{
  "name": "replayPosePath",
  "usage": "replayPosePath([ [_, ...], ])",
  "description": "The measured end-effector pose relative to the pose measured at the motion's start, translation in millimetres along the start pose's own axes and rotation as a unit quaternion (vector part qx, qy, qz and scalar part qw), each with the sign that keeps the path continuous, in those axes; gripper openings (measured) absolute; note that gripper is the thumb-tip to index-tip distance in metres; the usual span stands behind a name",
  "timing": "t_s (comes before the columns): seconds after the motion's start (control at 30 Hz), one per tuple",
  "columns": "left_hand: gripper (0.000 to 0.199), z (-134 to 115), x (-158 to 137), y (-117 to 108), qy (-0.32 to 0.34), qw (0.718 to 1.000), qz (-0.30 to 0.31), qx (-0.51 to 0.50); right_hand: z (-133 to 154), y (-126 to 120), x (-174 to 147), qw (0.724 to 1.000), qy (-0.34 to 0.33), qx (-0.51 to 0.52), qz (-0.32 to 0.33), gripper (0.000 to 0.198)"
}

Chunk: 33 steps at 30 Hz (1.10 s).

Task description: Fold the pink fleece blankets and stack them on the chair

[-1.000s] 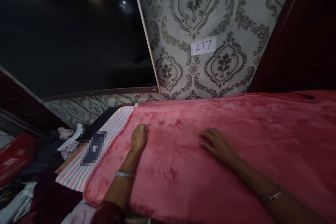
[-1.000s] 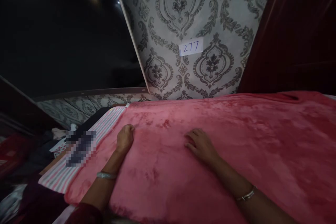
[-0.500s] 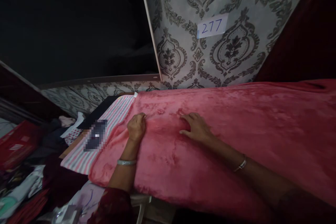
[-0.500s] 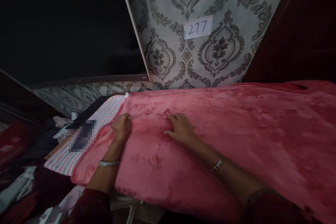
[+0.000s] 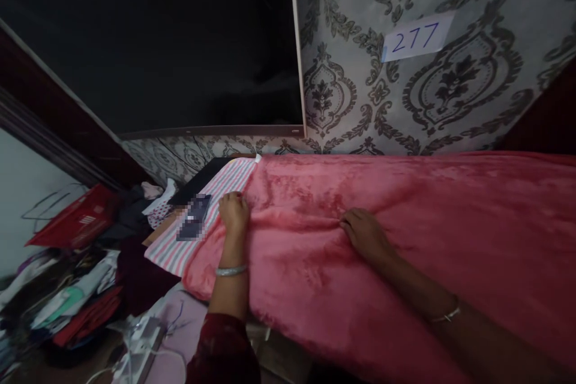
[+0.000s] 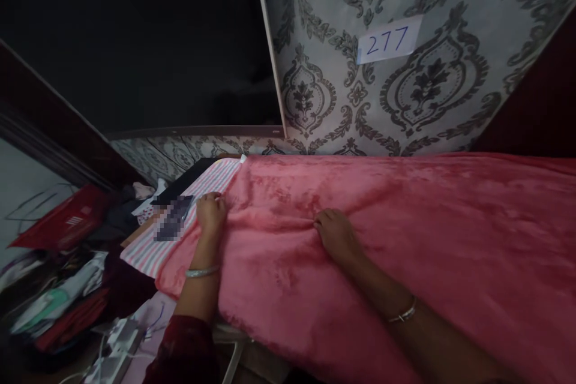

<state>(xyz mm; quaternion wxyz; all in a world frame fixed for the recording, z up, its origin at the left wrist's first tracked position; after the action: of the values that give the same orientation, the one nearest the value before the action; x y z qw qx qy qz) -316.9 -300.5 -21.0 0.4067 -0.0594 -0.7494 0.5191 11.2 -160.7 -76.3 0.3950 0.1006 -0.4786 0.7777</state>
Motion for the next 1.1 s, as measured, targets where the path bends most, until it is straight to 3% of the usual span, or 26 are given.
replayPosePath([
  [0.1,0.034,8,0,6,-0.052,0.996,0.058,0.049,-2,1,-1,1.0,-0.001,0.007,-0.005,0.02],
  [0.2,0.032,10,4,10,-0.061,0.995,0.074,0.016,-3,1,-1,1.0,-0.008,0.025,-0.009,0.02],
  [0.4,0.036,22,32,5,-0.094,0.994,0.01,-0.046,2,-1,1,0.999,-0.001,0.027,-0.036,0.02],
  [0.53,0.036,27,36,0,-0.097,0.994,-0.011,-0.049,3,0,3,0.999,-0.001,0.024,-0.038,0.02],
  [0.57,0.035,26,34,-2,-0.07,0.996,-0.018,-0.051,3,0,4,0.999,-0.001,0.026,-0.04,0.02],
  [0.63,0.032,20,28,-7,0.047,0.995,-0.024,-0.079,2,-1,4,0.999,-0.002,0.03,-0.045,0.021],
  [0.73,0.029,4,9,-12,0.264,0.953,0.016,-0.152,3,-2,3,0.999,-0.007,0.033,-0.042,0.023],
  [0.8,0.032,-8,-5,-12,0.336,0.924,0.06,-0.173,4,-4,3,0.999,-0.007,0.034,-0.036,0.023],
  [1.0,0.036,-34,-22,-5,0.378,0.908,0.142,-0.11,10,-7,4,0.998,-0.034,0.032,-0.051,0.024],
  [1.1,0.024,-41,-16,-2,0.371,0.912,0.146,-0.098,11,-8,3,0.996,-0.045,0.036,-0.074,0.025],
])
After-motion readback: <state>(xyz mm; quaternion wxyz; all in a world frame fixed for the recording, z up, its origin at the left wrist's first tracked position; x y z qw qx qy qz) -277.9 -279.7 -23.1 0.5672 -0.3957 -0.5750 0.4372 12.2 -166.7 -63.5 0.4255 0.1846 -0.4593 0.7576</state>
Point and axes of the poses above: each hand's wrist, its own x-axis towards the middle knuckle, its own y-axis out of the palm, z = x × y, the point moved 1 cm from there along x, towards the middle knuckle, and after that the axes turned 14 degrees about x, right-handed, at the moved point
